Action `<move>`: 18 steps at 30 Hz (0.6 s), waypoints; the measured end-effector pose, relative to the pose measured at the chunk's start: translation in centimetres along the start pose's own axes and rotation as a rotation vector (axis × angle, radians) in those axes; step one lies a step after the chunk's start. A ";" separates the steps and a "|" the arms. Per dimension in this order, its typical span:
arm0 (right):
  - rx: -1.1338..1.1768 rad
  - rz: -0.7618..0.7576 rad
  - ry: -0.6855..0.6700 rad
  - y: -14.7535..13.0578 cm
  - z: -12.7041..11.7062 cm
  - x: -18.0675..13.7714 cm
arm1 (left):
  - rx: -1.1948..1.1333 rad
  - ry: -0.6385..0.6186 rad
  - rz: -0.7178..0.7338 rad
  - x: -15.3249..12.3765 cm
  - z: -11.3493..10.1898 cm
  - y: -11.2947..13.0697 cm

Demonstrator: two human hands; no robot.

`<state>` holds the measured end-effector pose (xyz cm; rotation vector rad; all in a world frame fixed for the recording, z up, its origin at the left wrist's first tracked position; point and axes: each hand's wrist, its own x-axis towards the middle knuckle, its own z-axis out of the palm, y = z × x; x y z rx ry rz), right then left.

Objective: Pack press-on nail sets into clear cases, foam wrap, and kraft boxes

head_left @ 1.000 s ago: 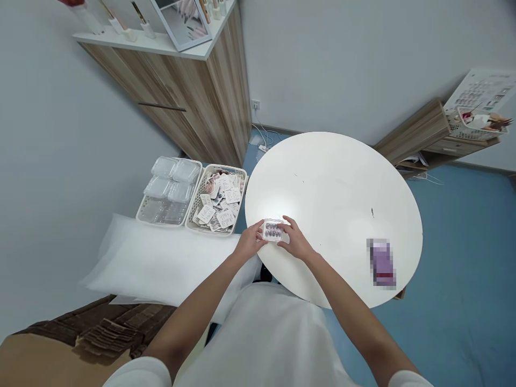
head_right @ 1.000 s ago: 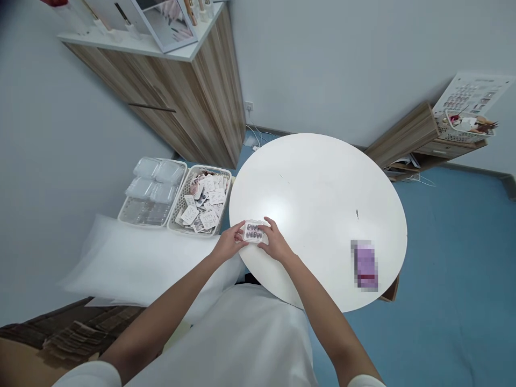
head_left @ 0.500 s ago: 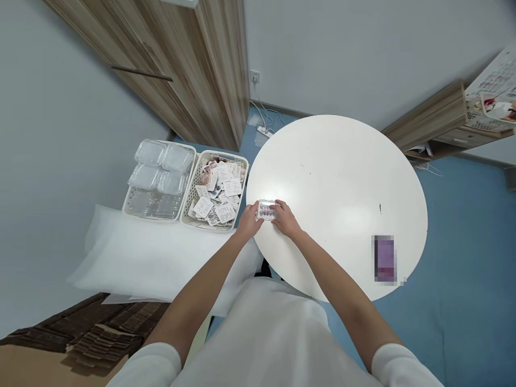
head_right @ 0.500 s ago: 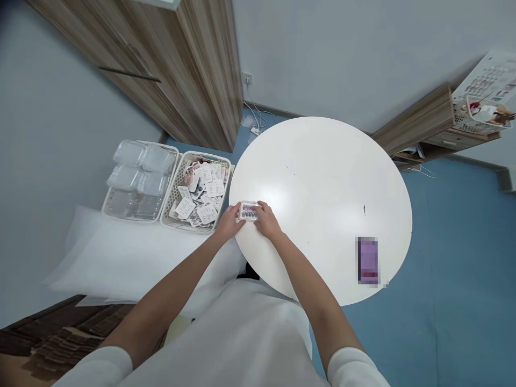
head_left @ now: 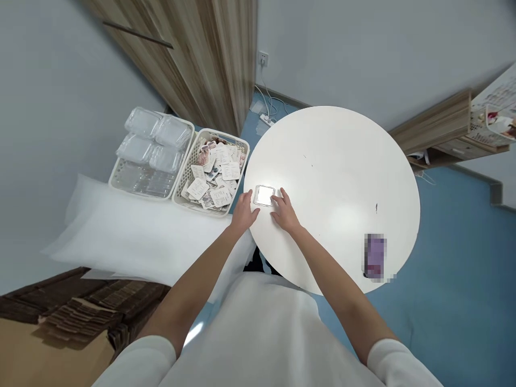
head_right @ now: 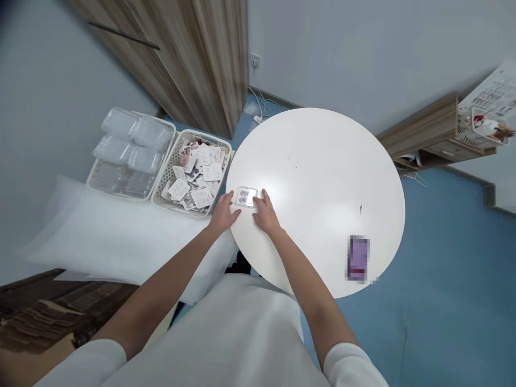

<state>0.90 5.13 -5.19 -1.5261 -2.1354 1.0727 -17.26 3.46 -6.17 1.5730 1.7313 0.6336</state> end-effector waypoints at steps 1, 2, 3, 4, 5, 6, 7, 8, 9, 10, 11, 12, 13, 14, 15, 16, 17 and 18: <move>0.003 -0.001 0.017 0.0 -0.1 -0.8 | 0.001 0.027 0.005 -0.7 0.0 0.1; 0.006 0.000 0.034 0.0 -0.2 -1.7 | 0.005 0.054 0.006 -1.6 0.0 0.1; 0.006 -0.002 0.045 0.0 -0.3 -2.7 | 0.011 0.080 0.003 -2.6 0.0 0.2; 0.004 -0.010 0.050 0.1 -0.4 -3.8 | 0.018 0.102 -0.002 -3.8 0.1 0.2; 0.003 -0.020 0.044 0.2 -0.5 -4.8 | 0.027 0.123 -0.014 -5.1 0.1 0.2; 0.001 -0.036 0.028 0.3 -0.6 -5.7 | 0.036 0.137 -0.025 -6.6 0.3 0.2; -0.003 -0.056 0.001 0.4 -0.6 -6.6 | 0.046 0.136 -0.035 -8.2 0.5 0.0; -0.005 -0.083 -0.036 0.6 -0.7 -7.3 | 0.062 0.141 -0.054 -9.8 0.8 -0.1; -0.002 -0.114 -0.079 0.7 -0.7 -7.8 | 0.081 0.146 -0.086 -11.5 1.0 -0.3; 0.002 -0.146 -0.129 0.7 -0.7 -8.1 | 0.100 0.154 -0.131 -13.2 1.3 -0.5; 0.005 -0.175 -0.181 0.7 -0.7 -8.3 | 0.122 0.168 -0.177 -14.7 1.5 -0.8; 0.005 -0.200 -0.233 0.5 -0.5 -8.3 | 0.144 0.173 -0.223 -16.2 1.7 -0.9; 0.002 -0.222 -0.283 0.2 -0.2 -8.2 | 0.174 0.177 -0.282 -17.6 1.7 -1.1; -0.003 -0.244 -0.330 -0.3 0.2 -8.0 | 0.205 0.184 -0.340 -18.8 1.7 -1.2; -0.009 -0.267 -0.377 -0.9 0.7 -7.8 | 0.233 0.192 -0.389 -19.8 1.5 -1.3; -0.014 -0.293 -0.422 -1.6 1.3 -7.5 | 0.258 0.202 -0.434 -20.7 1.3 -1.5; -0.017 -0.322 -0.467 -2.4 2.1 -7.3 | 0.278 0.216 -0.471 -21.4 1.0 -1.6; -0.020 -0.350 -0.515 -3.2 2.9 -7.1 | 0.292 0.234 -0.501 -22.0 0.7 -1.9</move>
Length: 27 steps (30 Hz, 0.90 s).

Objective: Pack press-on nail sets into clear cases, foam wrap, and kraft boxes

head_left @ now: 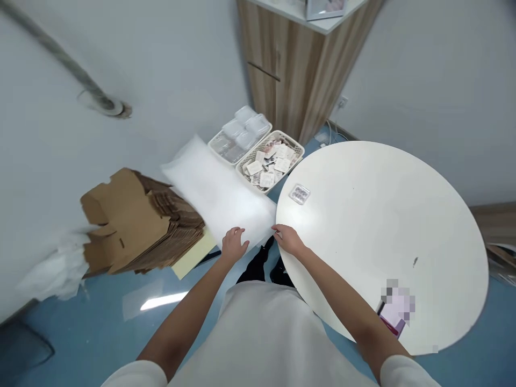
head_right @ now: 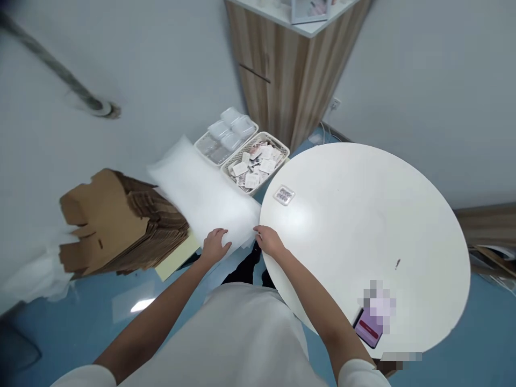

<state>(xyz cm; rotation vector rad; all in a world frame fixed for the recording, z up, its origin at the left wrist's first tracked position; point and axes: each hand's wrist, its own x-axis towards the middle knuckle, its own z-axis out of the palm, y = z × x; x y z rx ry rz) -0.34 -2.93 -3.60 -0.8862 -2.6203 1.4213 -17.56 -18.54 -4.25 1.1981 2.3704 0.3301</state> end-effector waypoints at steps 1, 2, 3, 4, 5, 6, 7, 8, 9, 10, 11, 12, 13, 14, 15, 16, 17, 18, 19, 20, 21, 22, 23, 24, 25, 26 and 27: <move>-0.003 -0.025 -0.045 -0.6 0.6 0.8 | 0.007 0.017 -0.028 -0.2 -0.2 -0.5; -0.007 -0.044 -0.084 -1.3 1.2 1.6 | 0.009 0.032 -0.054 -0.2 -0.4 -1.0; -0.013 -0.057 -0.116 -1.8 1.9 2.3 | 0.008 0.041 -0.072 -0.2 -0.5 -1.5; -0.023 -0.065 -0.138 -2.3 2.5 3.0 | 0.006 0.044 -0.082 -0.1 -0.6 -2.0; -0.040 -0.068 -0.153 -2.7 3.0 3.6 | 0.003 0.040 -0.082 0.0 -0.8 -2.3; -0.063 -0.064 -0.162 -3.1 3.5 4.3 | 0.000 0.026 -0.070 0.2 -0.9 -2.6; -0.090 -0.053 -0.169 -3.4 3.9 4.9 | -0.001 0.007 -0.051 0.4 -1.0 -2.9; -0.116 -0.035 -0.175 -3.7 4.3 5.6 | 0.002 -0.015 -0.029 0.7 -1.2 -3.1; -0.137 -0.011 -0.178 -3.9 4.6 6.3 | 0.007 -0.039 -0.010 1.0 -1.4 -3.2; -0.151 0.019 -0.176 -4.2 4.9 7.1 | 0.014 -0.066 0.004 1.4 -1.6 -3.4; -0.160 0.050 -0.168 -4.4 5.1 7.9 | 0.021 -0.093 0.013 1.7 -1.9 -3.6; -0.164 0.081 -0.154 -4.7 5.4 8.7 | 0.028 -0.119 0.016 2.1 -2.1 -3.9; -0.167 0.110 -0.136 -5.0 5.6 9.4 | 0.031 -0.145 0.013 2.5 -2.2 -4.2; -0.169 0.137 -0.115 -5.2 5.8 10.2 | 0.029 -0.168 0.004 2.9 -2.3 -4.6; -0.170 0.165 -0.092 -5.4 6.0 10.8 | 0.020 -0.189 -0.010 3.2 -2.4 -5.0; -0.168 0.193 -0.069 -5.6 6.2 11.4 | 0.003 -0.206 -0.027 3.5 -2.4 -5.4; -0.160 0.220 -0.049 -5.8 6.4 11.9 | -0.021 -0.219 -0.042 3.7 -2.4 -5.8; -0.146 0.250 -0.030 -6.0 6.6 12.3 | -0.048 -0.227 -0.050 3.8 -2.3 -6.2; -0.124 0.282 -0.012 -6.1 6.8 12.5 | -0.077 -0.231 -0.049 3.9 -2.3 -6.5; -0.097 0.317 0.005 -6.2 7.0 12.8 | -0.105 -0.231 -0.040 3.9 -2.3 -6.8; -0.070 0.353 0.025 -6.3 7.1 12.9 | -0.132 -0.228 -0.028 4.0 -2.2 -7.1; -0.045 0.387 0.047 -6.5 7.1 13.1 | -0.160 -0.222 -0.018 4.0 -2.2 -7.3; -0.023 0.415 0.069 -6.7 7.0 13.2 | -0.191 -0.214 -0.010 4.0 -2.3 -7.5; -0.001 0.432 0.083 -7.0 6.9 13.3 | -0.225 -0.207 -0.004 4.0 -2.3 -7.6; 0.020 0.437 0.085 -7.3 6.7 13.4 | -0.262 -0.197 0.001 4.0 -2.4 -7.8; 0.040 0.424 0.072 -7.6 6.4 13.5 | -0.301 -0.184 0.003 4.1 -2.5 -7.9; 0.052 0.392 0.046 -8.0 6.1 13.5 | -0.339 -0.166 0.000 4.2 -2.7 -8.0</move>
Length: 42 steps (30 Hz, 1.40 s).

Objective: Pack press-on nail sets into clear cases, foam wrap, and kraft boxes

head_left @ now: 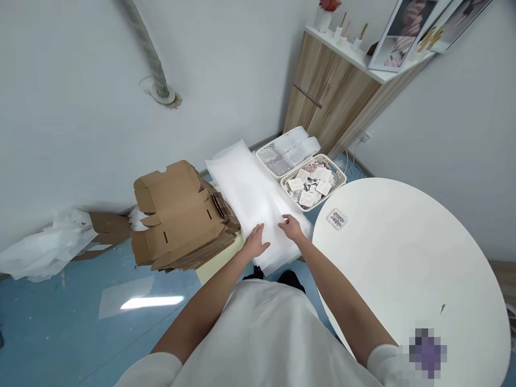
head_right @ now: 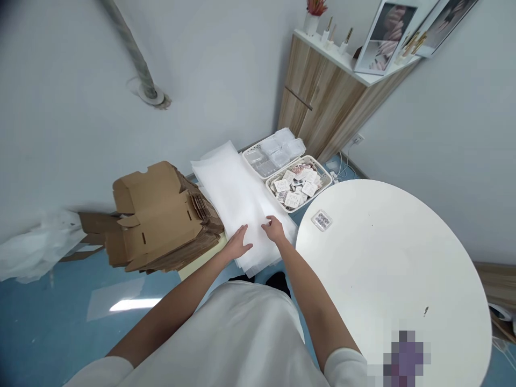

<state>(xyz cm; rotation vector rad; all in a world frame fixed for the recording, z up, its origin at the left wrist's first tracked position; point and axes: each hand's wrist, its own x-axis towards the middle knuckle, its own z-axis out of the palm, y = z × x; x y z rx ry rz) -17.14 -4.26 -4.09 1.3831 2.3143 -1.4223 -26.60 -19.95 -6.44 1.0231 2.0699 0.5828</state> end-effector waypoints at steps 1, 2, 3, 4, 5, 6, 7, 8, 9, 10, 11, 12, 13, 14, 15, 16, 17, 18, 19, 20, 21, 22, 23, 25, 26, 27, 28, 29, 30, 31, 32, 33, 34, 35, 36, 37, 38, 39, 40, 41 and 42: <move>-0.002 -0.044 -0.028 -0.4 -0.3 -0.1 | -0.035 0.021 0.000 0.0 -0.2 0.0; -0.011 -0.091 -0.046 -0.9 -0.6 -0.3 | -0.068 0.045 -0.005 0.0 -0.5 -0.1; -0.026 -0.138 -0.048 -1.4 -0.9 -0.4 | -0.098 0.075 -0.014 -0.1 -0.8 -0.1; -0.042 -0.180 -0.035 -1.9 -1.1 -0.7 | -0.125 0.110 -0.023 -0.3 -1.1 -0.1; -0.054 -0.209 -0.016 -2.4 -1.4 -1.0 | -0.151 0.148 -0.031 -0.6 -1.4 -0.2; -0.058 -0.227 -0.003 -2.9 -1.7 -1.3 | -0.177 0.191 -0.042 -0.9 -1.6 -0.2; -0.057 -0.240 0.001 -3.4 -2.0 -1.6 | -0.203 0.235 -0.055 -1.3 -1.7 -0.1; -0.054 -0.255 -0.001 -3.8 -2.2 -2.0 | -0.231 0.279 -0.072 -1.8 -1.8 -0.1; -0.048 -0.270 -0.001 -4.2 -2.6 -2.5 | -0.259 0.317 -0.096 -2.3 -1.8 -0.1; -0.037 -0.287 0.007 -4.5 -2.9 -3.0 | -0.290 0.347 -0.122 -2.8 -1.7 0.0; -0.028 -0.315 0.027 -4.7 -3.3 -3.6 | -0.321 0.372 -0.150 -3.2 -1.5 0.1; -0.021 -0.350 0.060 -4.8 -3.7 -4.2 | -0.353 0.393 -0.176 -3.6 -1.2 0.3; -0.016 -0.389 0.102 -4.9 -4.1 -4.8 | -0.386 0.410 -0.198 -3.9 -1.0 0.6; -0.012 -0.429 0.143 -4.8 -4.6 -5.4 | -0.422 0.420 -0.216 -4.0 -0.7 1.0; -0.010 -0.467 0.179 -4.7 -5.2 -6.1 | -0.462 0.422 -0.226 -4.1 -0.5 1.4; -0.006 -0.499 0.208 -4.5 -5.7 -6.7 | -0.506 0.413 -0.226 -4.1 -0.3 2.0; 0.004 -0.521 0.232 -4.2 -6.3 -7.4 | -0.556 0.389 -0.220 -4.0 -0.1 2.6; 0.020 -0.532 0.259 -3.9 -7.0 -8.1 | -0.606 0.356 -0.215 -3.8 0.1 3.3; 0.044 -0.529 0.290 -3.4 -7.6 -8.8 | -0.650 0.317 -0.217 -3.6 0.2 4.1; 0.075 -0.509 0.331 -2.8 -8.2 -9.6 | -0.684 0.270 -0.226 -3.4 0.4 4.9; 0.112 -0.470 0.382 -2.1 -8.8 -10.4 | -0.710 0.215 -0.240 -3.1 0.5 5.7; 0.154 -0.415 0.436 -1.3 -9.4 -11.3 | -0.731 0.153 -0.256 -2.9 0.7 6.6; 0.199 -0.346 0.486 -0.3 -9.9 -12.2 | -0.747 0.090 -0.266 -2.7 1.0 7.5; 0.286 -0.199 0.574 1.9 -10.6 -14.3 | -0.772 -0.012 -0.256 -2.3 1.7 9.4; 0.323 -0.132 0.616 3.2 -10.8 -15.3 | -0.777 -0.037 -0.237 -2.1 2.2 10.3; 0.353 -0.073 0.658 4.5 -11.0 -16.4 | -0.774 -0.049 -0.209 -2.0 2.8 11.2; 0.375 -0.022 0.702 5.9 -11.1 -17.5 | -0.763 -0.060 -0.169 -1.9 3.6 12.1; 0.390 0.020 0.747 7.4 -11.1 -18.5 | -0.747 -0.078 -0.123 -1.8 4.4 13.0; 0.399 0.050 0.794 8.8 -11.1 -19.6 | -0.724 -0.106 -0.073 -1.8 5.4 13.8; 0.397 0.068 0.839 10.3 -11.0 -20.6 | -0.689 -0.143 -0.022 -1.8 6.4 14.6; 0.386 0.079 0.886 11.8 -10.8 -21.7 | -0.638 -0.183 0.032 -1.7 7.5 15.4; 0.365 0.085 0.935 13.2 -10.6 -22.7 | -0.572 -0.218 0.088 -1.7 8.7 16.1; 0.332 0.093 0.974 14.7 -10.3 -23.7 | -0.491 -0.243 0.147 -1.8 9.8 16.9; 0.295 0.117 1.015 16.1 -9.9 -24.6 | -0.402 -0.261 0.209 -1.7 10.9 17.7; 0.255 0.146 1.036 17.5 -9.4 -25.6 | -0.313 -0.277 0.274 -1.7 12.0 18.4; 0.202 0.177 1.041 18.8 -8.8 -26.4 | -0.231 -0.292 0.339 -1.6 13.1 19.2; 0.140 0.205 1.017 20.1 -8.2 -27.3 | -0.156 -0.309 0.404 -1.5 14.1 20.1; 0.083 0.235 0.980 21.2 -7.5 -28.1 | -0.089 -0.323 0.469 -1.4 15.1 20.9; 0.030 0.264 0.932 22.2 -7.0 -28.7 | -0.029 -0.333 0.528 -1.2 16.0 21.7; -0.007 0.291 0.888 23.2 -6.5 -29.3 | 0.025 -0.338 0.579 -1.0 16.9 22.5; -0.034 0.316 0.852 24.0 -6.2 -29.8 | 0.072 -0.336 0.616 -0.7 17.8 23.2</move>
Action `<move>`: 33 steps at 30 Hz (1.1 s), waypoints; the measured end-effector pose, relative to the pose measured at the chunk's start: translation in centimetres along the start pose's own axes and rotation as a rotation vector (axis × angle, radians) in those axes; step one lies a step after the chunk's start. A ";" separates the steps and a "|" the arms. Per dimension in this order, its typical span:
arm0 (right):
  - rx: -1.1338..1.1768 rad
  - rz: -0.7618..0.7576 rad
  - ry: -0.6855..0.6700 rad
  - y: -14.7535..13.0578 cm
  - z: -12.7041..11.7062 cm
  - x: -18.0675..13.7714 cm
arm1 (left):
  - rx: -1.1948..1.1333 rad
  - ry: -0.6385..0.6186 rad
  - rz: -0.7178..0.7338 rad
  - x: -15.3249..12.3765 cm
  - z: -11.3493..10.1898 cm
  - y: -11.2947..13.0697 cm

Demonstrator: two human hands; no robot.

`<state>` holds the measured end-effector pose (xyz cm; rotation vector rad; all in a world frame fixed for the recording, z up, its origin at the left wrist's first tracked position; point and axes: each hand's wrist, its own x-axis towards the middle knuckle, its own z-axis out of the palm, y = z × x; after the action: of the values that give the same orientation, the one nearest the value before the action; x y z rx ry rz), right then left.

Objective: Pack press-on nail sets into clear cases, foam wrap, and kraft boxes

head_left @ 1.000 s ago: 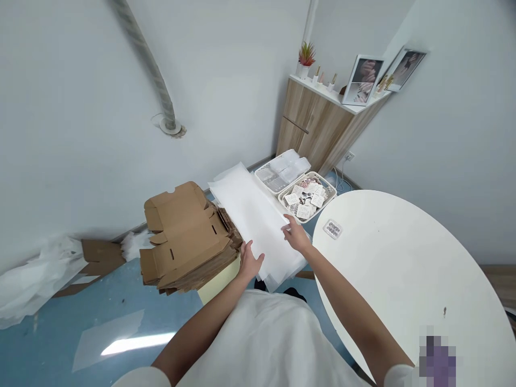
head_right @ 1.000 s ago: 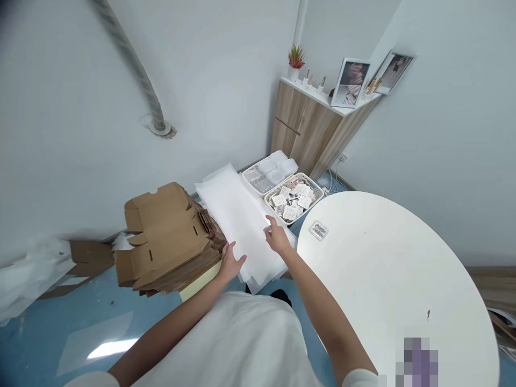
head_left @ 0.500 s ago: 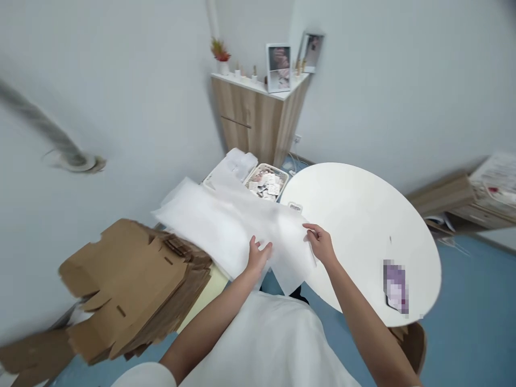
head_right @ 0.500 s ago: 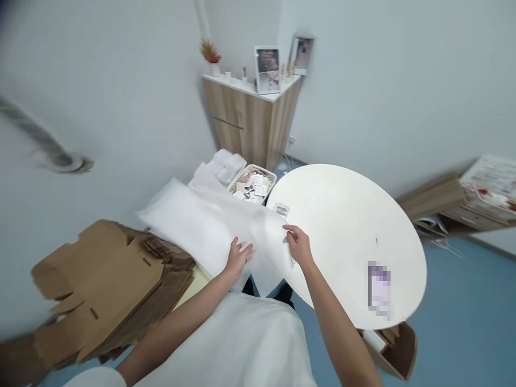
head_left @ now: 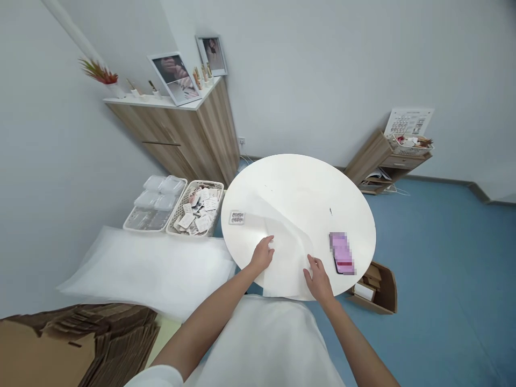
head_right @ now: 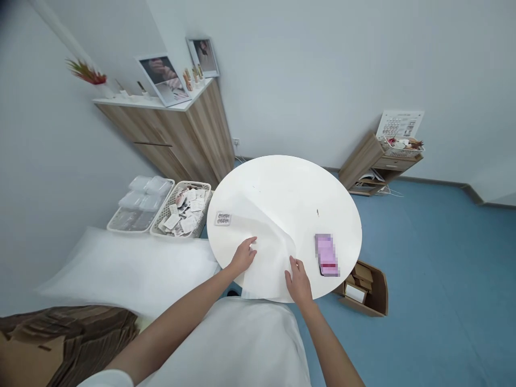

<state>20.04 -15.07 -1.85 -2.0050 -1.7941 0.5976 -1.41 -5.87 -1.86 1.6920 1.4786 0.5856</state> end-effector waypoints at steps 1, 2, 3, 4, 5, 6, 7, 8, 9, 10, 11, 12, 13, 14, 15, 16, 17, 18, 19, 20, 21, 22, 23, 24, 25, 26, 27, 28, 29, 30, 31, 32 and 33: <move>-0.029 0.010 -0.028 0.8 -0.1 -0.1 | 0.043 -0.003 0.013 0.8 0.6 0.3; -0.049 0.017 -0.054 1.6 -0.3 0.0 | 0.077 -0.001 0.011 1.5 1.1 0.5; -0.065 0.019 -0.080 2.2 -0.5 0.3 | 0.105 0.002 -0.001 2.2 1.5 0.5; -0.080 0.011 -0.110 2.7 -0.8 0.8 | 0.130 0.004 -0.018 2.7 1.9 0.5; -0.098 -0.005 -0.144 3.1 -1.0 1.4 | 0.155 0.005 -0.035 3.1 2.2 0.4; -0.118 -0.028 -0.180 3.5 -1.3 2.0 | 0.182 0.004 -0.050 3.4 2.4 0.2; -0.143 -0.053 -0.214 3.8 -1.6 2.6 | 0.210 -0.002 -0.065 3.6 2.5 0.1; -0.170 -0.073 -0.241 4.0 -1.8 3.1 | 0.239 -0.010 -0.079 3.8 2.6 -0.1; -0.199 -0.086 -0.259 4.2 -2.0 3.6 | 0.269 -0.015 -0.093 3.9 2.6 -0.2; -0.228 -0.094 -0.266 4.3 -2.1 3.9 | 0.304 -0.010 -0.109 3.9 2.6 -0.2; -0.253 -0.099 -0.264 4.4 -2.3 4.2 | 0.346 0.012 -0.132 3.8 2.7 -0.1; -0.272 -0.108 -0.254 4.4 -2.4 4.5 | 0.396 0.053 -0.160 3.7 2.7 0.1; -0.284 -0.125 -0.241 4.3 -2.4 4.7 | 0.451 0.104 -0.187 3.5 2.8 0.3; -0.288 -0.152 -0.232 4.2 -2.5 5.0 | 0.502 0.144 -0.202 3.2 3.0 0.6; -0.285 -0.189 -0.231 4.1 -2.5 5.4 | 0.546 0.158 -0.203 2.9 3.2 0.9; -0.275 -0.232 -0.243 3.9 -2.4 5.9 | 0.577 0.138 -0.188 2.5 3.4 1.1; -0.263 -0.275 -0.266 3.8 -2.2 6.5 | 0.596 0.087 -0.162 2.2 3.6 1.4; -0.251 -0.311 -0.298 3.7 -2.0 7.1 | 0.606 0.019 -0.137 1.8 3.9 1.5; -0.241 -0.336 -0.335 3.6 -1.7 7.7 | 0.614 -0.048 -0.124 1.5 4.2 1.6; -0.237 -0.346 -0.372 3.6 -1.3 8.3 | 0.623 -0.102 -0.123 1.2 4.4 1.7; -0.238 -0.345 -0.405 3.7 -0.9 8.8 | 0.634 -0.144 -0.130 1.0 4.6 1.7; -0.243 -0.337 -0.432 3.8 -0.5 9.2 | 0.644 -0.176 -0.137 0.8 4.7 1.6; -0.250 -0.329 -0.453 4.1 -0.2 9.4 | 0.652 -0.200 -0.142 0.6 4.7 1.5; -0.257 -0.324 -0.467 4.4 0.1 9.5 | 0.659 -0.216 -0.141 0.5 4.7 1.4; -0.264 -0.325 -0.475 4.7 0.3 9.5 | 0.665 -0.224 -0.139 0.4 4.7 1.4; -0.270 -0.329 -0.478 5.1 0.4 9.4 | 0.671 -0.227 -0.137 0.4 4.7 1.3; -0.272 -0.336 -0.479 5.4 0.4 9.3 | 0.676 -0.226 -0.138 0.3 4.8 1.3; -0.271 -0.342 -0.478 5.7 0.4 9.2 | 0.681 -0.224 -0.142 0.2 4.8 1.3; -0.268 -0.346 -0.476 6.0 0.4 9.1 | 0.686 -0.225 -0.148 0.1 5.0 1.3; -0.261 -0.349 -0.474 6.2 0.3 9.1 | 0.689 -0.227 -0.154 0.0 5.1 1.4; -0.253 -0.351 -0.473 6.4 0.2 9.2 | 0.693 -0.231 -0.161 -0.1 5.3 1.4; -0.245 -0.355 -0.472 6.5 0.1 9.2 | 0.698 -0.234 -0.166 -0.1 5.4 1.4; -0.237 -0.359 -0.471 6.6 0.1 9.3 | 0.704 -0.235 -0.170 -0.2 5.6 1.4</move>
<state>26.32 -6.55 -6.03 -1.7036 -2.5381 0.8196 3.74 -7.52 -3.90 2.0272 1.7398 -0.2635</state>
